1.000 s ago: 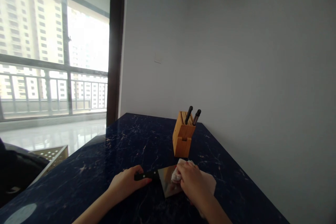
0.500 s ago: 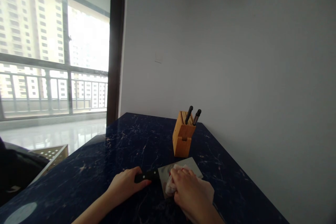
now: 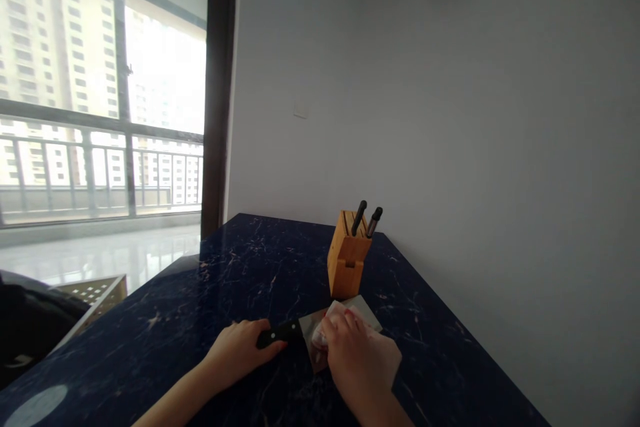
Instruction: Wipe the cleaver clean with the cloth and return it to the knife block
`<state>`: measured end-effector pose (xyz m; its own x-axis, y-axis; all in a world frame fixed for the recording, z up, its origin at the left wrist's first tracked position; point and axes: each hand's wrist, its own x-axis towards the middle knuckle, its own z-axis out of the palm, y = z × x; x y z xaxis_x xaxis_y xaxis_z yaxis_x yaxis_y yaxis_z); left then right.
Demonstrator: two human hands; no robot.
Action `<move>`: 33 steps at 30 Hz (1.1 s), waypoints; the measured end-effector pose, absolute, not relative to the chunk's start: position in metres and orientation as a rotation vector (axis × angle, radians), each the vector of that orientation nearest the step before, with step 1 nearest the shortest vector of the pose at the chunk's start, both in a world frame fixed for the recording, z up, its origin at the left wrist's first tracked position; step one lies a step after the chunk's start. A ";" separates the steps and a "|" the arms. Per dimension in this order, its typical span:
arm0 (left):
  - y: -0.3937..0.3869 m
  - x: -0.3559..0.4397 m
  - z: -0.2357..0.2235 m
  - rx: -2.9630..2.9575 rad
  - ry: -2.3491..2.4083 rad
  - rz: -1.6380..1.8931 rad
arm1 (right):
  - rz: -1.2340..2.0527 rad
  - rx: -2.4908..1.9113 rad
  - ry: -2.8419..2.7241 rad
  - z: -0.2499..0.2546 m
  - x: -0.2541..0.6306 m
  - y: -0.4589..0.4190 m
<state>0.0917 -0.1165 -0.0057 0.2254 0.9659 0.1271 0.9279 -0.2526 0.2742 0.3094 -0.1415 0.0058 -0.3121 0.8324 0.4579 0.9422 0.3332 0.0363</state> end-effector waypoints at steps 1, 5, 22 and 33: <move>-0.117 0.092 -0.006 2.351 1.826 0.417 | -0.382 -1.559 -2.261 0.007 0.304 -0.144; -0.118 0.092 -0.007 2.371 1.822 0.427 | -0.273 -1.519 -2.291 0.010 0.296 -0.148; -0.132 0.094 0.004 2.592 1.712 0.466 | -0.274 -1.722 -2.063 0.011 0.337 -0.123; -0.135 0.099 0.009 2.534 1.655 0.588 | -0.319 -1.594 -2.075 0.015 0.318 -0.130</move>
